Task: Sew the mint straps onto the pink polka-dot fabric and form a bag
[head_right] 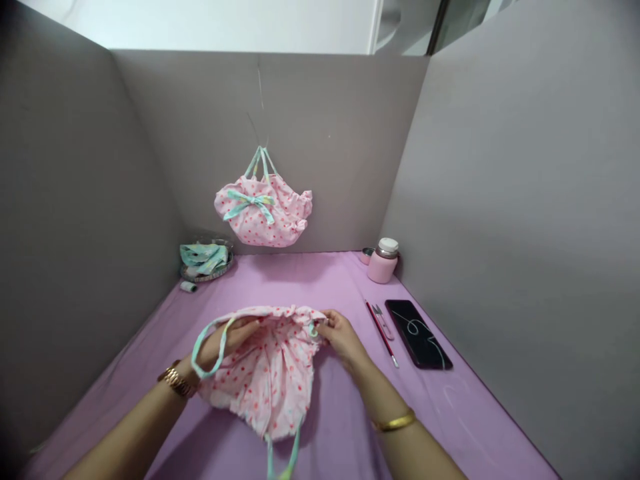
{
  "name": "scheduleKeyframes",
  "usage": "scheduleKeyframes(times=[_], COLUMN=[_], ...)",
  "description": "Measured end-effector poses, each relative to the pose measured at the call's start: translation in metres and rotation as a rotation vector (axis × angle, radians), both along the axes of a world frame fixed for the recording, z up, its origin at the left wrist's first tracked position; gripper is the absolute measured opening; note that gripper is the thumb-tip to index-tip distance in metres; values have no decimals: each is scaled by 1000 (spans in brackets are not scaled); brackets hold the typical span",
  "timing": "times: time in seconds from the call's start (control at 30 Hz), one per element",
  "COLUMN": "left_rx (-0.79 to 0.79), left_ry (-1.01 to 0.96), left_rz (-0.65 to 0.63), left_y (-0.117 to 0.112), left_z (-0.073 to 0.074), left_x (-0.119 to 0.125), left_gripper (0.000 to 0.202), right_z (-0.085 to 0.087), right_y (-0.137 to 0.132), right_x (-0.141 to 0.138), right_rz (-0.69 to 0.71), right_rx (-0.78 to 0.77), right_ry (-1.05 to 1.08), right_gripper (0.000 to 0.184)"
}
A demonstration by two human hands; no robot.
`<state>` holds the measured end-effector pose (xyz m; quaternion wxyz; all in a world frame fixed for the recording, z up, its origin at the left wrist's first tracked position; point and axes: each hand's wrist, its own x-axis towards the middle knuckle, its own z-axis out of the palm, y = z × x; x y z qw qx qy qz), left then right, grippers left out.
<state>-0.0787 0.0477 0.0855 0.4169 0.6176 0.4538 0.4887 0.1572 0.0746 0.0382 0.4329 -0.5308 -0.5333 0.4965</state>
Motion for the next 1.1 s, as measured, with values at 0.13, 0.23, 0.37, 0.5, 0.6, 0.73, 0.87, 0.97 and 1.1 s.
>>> scheduleKeyframes(times=[0.13, 0.23, 0.37, 0.5, 0.6, 0.73, 0.87, 0.97, 1.1], left_rx=[-72, -119, -249, -285, -158, 59, 178, 298, 240], left_ry=[116, 135, 125, 156, 345, 451, 406, 422, 431], left_rz=[-78, -144, -278, -302, -255, -154, 24, 297, 293], left_y=[-3, -15, -31, -34, -26, -10, -4, -7, -5], left_z=[-7, -12, -13, 9, 31, 41, 35, 32, 29], left_x=[-5, 9, 27, 25, 15, 2, -7, -15, -19], left_gripper=[10, 16, 28, 36, 30, 22, 22, 37, 42], right_z=[-10, -18, -27, -16, 10, 39, 36, 27, 30], right_y=[-7, -25, -42, -44, -46, -39, -10, 12, 20], right_x=[19, 18, 14, 14, -1, -46, -84, -93, -91], right_rz=[-136, -106, -91, -227, -177, 165, 262, 308, 397], right_rx=[19, 29, 67, 170, 317, 650, 681, 655, 648], right_ry=[-6, -31, -54, -72, -124, -391, -559, -574, -567], right_gripper=[30, 25, 25, 28, 27, 38, 45, 12, 15])
